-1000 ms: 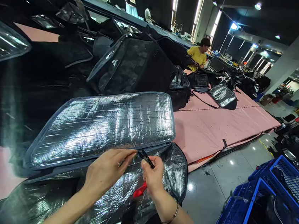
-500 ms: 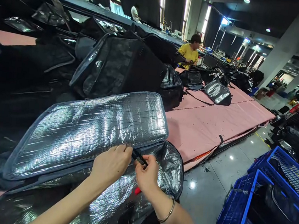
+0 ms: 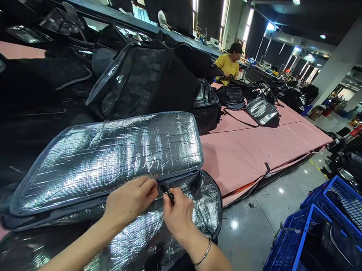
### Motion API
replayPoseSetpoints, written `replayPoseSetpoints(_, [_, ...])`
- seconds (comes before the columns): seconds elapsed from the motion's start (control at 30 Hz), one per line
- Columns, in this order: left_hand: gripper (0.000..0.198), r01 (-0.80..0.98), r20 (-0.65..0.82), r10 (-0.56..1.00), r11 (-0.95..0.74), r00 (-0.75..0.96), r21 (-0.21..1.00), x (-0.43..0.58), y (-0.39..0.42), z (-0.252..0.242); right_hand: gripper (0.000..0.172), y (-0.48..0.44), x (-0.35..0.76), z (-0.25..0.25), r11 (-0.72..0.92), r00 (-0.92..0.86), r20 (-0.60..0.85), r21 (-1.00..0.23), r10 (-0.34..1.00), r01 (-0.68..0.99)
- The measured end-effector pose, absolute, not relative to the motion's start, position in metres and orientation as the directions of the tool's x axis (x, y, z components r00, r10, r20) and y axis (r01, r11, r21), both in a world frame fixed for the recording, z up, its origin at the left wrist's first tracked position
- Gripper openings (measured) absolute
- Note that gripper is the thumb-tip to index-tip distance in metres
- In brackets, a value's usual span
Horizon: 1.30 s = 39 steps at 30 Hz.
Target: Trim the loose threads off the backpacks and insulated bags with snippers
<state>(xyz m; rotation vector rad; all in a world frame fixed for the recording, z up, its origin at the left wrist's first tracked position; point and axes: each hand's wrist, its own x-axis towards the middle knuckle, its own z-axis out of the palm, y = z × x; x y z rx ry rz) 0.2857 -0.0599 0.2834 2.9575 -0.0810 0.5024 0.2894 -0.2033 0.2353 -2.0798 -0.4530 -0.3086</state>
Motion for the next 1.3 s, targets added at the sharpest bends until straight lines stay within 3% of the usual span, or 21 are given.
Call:
replayPoseSetpoints(0.2, [0.024, -0.054, 0.307, 0.049, -0.947, 0.950, 0.316, 0.286, -0.047, 0.285, 0.027, -0.209, 0.289, 0.245, -0.403, 0.957, 0.219, -0.871, 0.189, 0.280])
replayPoseSetpoints(0.37, [0.027, -0.082, 0.324, 0.053, -0.917, 0.945, 0.391, 0.288, -0.042, 0.282, 0.020, -0.208, 0.293, 0.256, -0.483, 0.956, 0.133, -0.839, 0.261, 0.249])
replayPoseSetpoints(0.73, [0.028, -0.226, 0.514, 0.027, -0.878, 0.857, 0.423, 0.288, -0.046, 0.266, 0.025, -0.206, 0.298, 0.255, -0.606, 0.926, 0.207, -0.707, 0.314, 0.364])
replayPoseSetpoints(0.97, [0.036, -0.383, 0.561, -0.054, -0.784, 0.826, 0.489, 0.269, -0.031, 0.277, 0.029, -0.219, 0.306, 0.266, -0.383, 0.943, 0.223, -0.871, 0.246, 0.306])
replayPoseSetpoints(1.1, [0.035, -0.343, 0.517, -0.106, -0.856, 0.849, 0.388, 0.265, -0.020, 0.276, 0.030, -0.232, 0.321, 0.285, -0.480, 0.892, 0.253, -0.770, 0.375, 0.420])
replayPoseSetpoints(1.2, [0.038, -0.242, 0.401, -0.116, -0.929, 0.909, 0.281, 0.273, -0.023, 0.272, 0.020, -0.231, 0.338, 0.293, -0.538, 0.854, 0.240, -0.690, 0.461, 0.484])
replayPoseSetpoints(1.3, [0.041, -0.134, 0.324, -0.038, -0.950, 0.945, 0.281, 0.284, -0.030, 0.274, 0.021, -0.221, 0.355, 0.294, -0.629, 0.811, 0.174, -0.549, 0.558, 0.550])
